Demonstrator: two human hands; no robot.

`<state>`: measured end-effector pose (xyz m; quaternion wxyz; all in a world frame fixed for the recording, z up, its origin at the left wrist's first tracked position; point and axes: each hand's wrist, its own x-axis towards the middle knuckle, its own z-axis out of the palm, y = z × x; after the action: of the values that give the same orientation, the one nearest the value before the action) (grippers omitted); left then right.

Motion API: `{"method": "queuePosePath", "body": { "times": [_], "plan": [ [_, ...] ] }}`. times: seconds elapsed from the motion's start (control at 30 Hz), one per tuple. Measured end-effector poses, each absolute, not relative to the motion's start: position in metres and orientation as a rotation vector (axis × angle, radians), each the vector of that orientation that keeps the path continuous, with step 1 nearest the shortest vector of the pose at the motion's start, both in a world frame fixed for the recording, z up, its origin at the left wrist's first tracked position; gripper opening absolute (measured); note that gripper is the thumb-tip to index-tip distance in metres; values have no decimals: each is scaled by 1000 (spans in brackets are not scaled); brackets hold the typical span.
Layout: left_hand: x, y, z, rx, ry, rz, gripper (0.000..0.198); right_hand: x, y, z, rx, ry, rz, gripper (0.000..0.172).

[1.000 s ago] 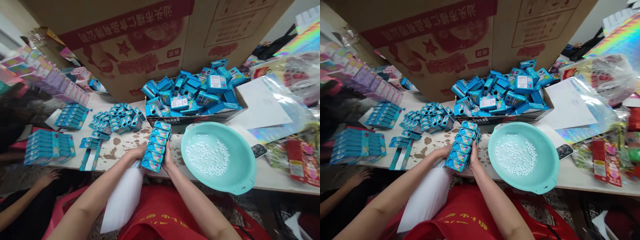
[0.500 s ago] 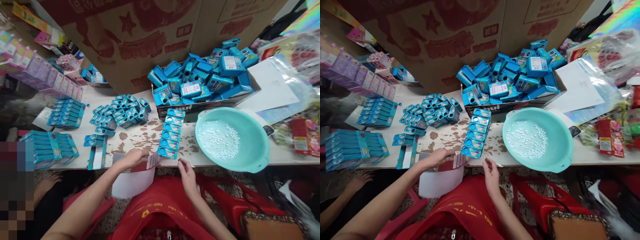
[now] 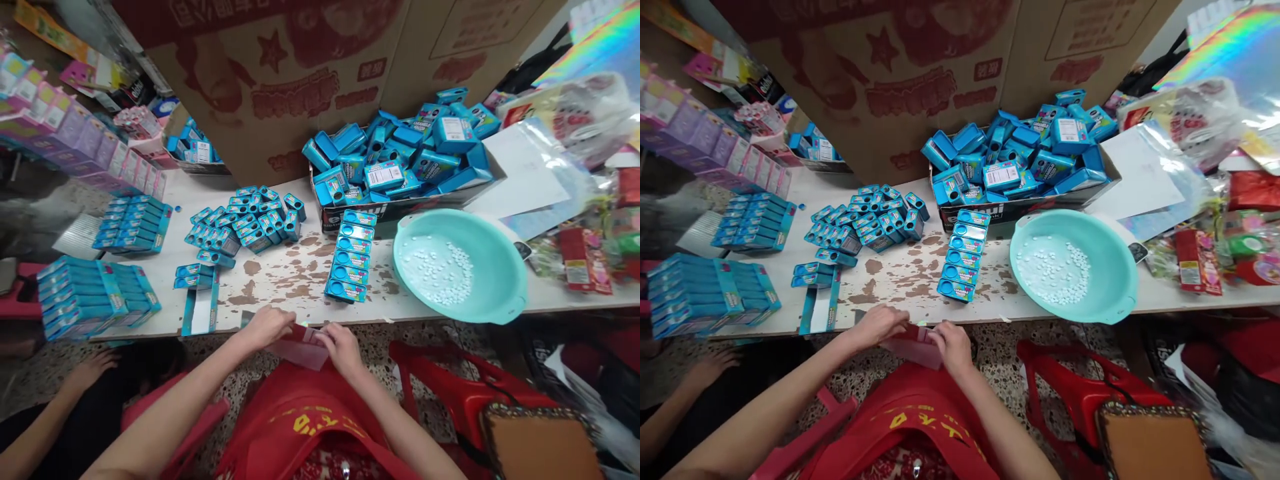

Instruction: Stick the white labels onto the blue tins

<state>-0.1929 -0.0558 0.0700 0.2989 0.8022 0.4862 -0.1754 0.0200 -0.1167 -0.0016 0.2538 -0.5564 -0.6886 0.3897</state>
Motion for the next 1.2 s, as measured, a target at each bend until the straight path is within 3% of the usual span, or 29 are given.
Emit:
{"method": "queuePosePath", "body": {
  "times": [0.17,0.43,0.53,0.63,0.73,0.9,1.1,1.2],
  "plan": [
    [-234,-54,54,2056,1491,-538,23,20,-108,-19,-1593,-1739,1100,30],
    [-271,-1,56,2119,1438,-620,23,1,-88,-30,-1678,-1434,1152,33],
    [-256,12,56,2206,1389,-505,25,-5,-83,-35,-1741,-1332,1098,36],
    [-222,11,51,2275,1258,-339,40,-10,-79,-39,-1789,-1235,1041,38],
    [-191,6,42,2237,1151,-401,28,-13,-79,-40,-1846,-1141,985,39],
    [-182,12,18,2046,1252,-367,28,-17,-91,-38,-1952,-1058,918,37],
    [-186,19,3,1933,1193,-368,25,-24,-99,-17,-1942,-1767,314,25],
    [-184,19,3,1925,1210,-353,23,-33,-88,-9,-1843,-2097,295,31]
  ]
}}
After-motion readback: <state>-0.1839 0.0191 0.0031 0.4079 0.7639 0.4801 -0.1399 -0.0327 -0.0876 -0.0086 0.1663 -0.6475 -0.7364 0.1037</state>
